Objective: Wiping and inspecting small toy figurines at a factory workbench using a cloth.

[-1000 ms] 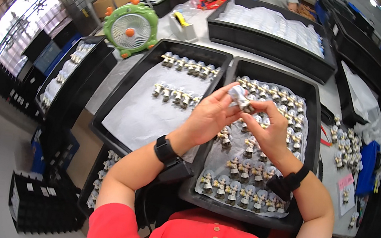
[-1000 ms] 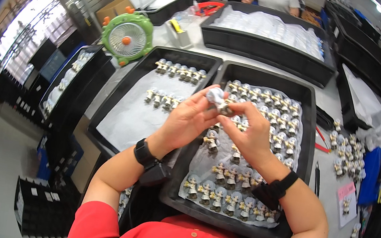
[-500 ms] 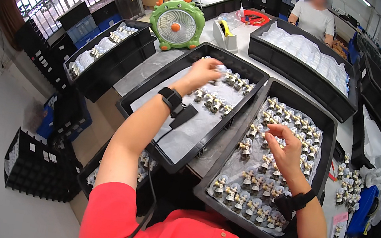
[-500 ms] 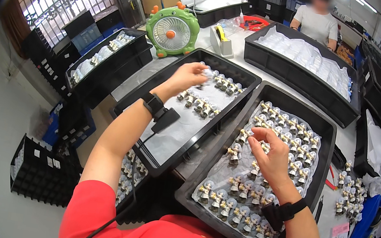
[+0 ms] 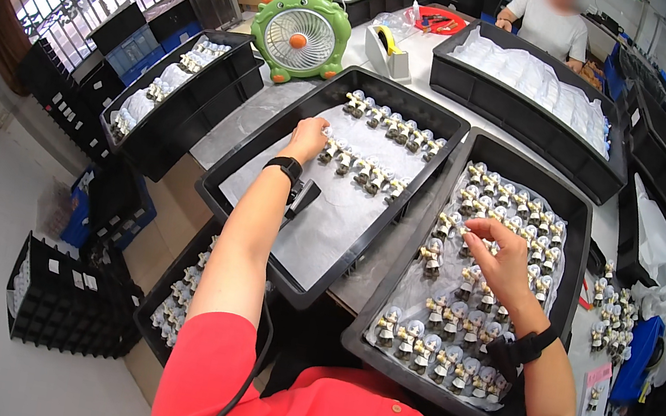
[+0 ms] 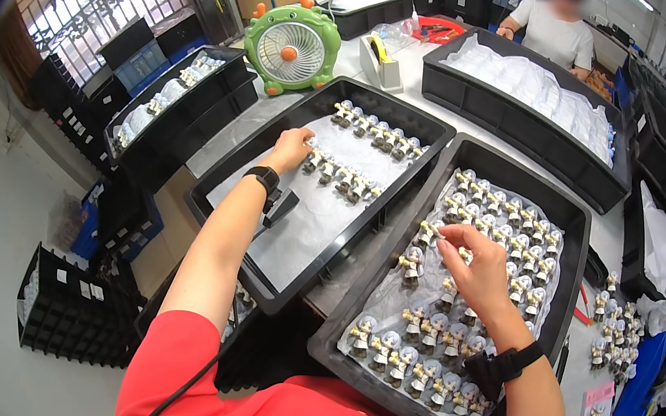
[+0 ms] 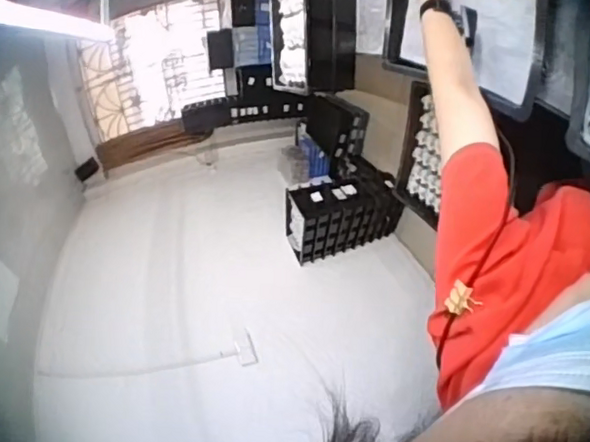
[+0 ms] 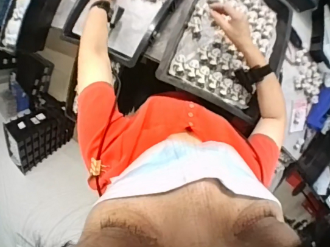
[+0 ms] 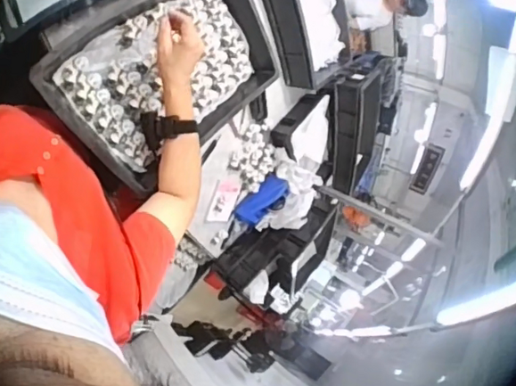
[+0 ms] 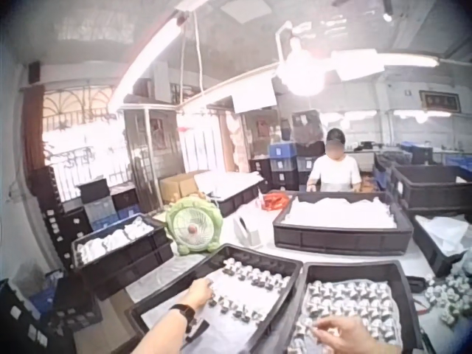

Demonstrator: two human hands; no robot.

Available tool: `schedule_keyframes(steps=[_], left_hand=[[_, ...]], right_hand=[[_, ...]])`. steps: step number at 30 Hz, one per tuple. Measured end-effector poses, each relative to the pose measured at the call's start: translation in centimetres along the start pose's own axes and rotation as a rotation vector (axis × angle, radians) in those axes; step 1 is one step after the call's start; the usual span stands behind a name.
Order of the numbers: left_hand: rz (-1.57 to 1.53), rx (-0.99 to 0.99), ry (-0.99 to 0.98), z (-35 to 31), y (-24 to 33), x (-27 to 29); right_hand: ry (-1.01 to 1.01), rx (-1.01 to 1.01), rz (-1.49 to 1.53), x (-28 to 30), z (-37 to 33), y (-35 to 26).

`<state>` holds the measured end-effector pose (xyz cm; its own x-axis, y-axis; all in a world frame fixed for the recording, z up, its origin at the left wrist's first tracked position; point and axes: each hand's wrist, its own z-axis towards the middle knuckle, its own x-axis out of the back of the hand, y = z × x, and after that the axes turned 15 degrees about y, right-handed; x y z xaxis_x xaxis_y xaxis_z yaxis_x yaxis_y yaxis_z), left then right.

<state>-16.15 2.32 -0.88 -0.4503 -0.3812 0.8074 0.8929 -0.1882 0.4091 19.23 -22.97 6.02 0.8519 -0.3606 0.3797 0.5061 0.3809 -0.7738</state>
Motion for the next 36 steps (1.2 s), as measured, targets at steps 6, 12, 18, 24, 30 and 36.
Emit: schedule_keyframes(steps=[6, 12, 18, 24, 30, 36], left_hand=[[0.017, -0.026, 0.078, 0.1, -1.5, -0.2], [-0.066, -0.004, 0.103, 0.0, -0.1, 0.5], [-0.790, 0.187, 0.016, 1.2, 8.1, 5.6], [-1.254, 0.031, -0.365, -6.2, 21.1, 10.1], [-1.274, 0.033, -0.337, -12.8, 23.4, 8.7], [-1.409, 0.134, -0.538, -14.8, 23.8, 8.8]], right_hand=[[-0.082, -0.044, -0.040, 0.0, 0.4, -0.1], [-0.272, 0.150, -0.133, -0.8, -1.2, 1.6], [-0.352, 0.192, -0.390, -2.3, -2.6, 2.9], [-0.372, 0.204, -0.414, -2.7, -2.0, 3.1], [-0.017, 0.116, 0.037, -0.5, -0.3, -1.6], [0.101, 0.064, 0.151, 0.8, 0.1, -1.3]])
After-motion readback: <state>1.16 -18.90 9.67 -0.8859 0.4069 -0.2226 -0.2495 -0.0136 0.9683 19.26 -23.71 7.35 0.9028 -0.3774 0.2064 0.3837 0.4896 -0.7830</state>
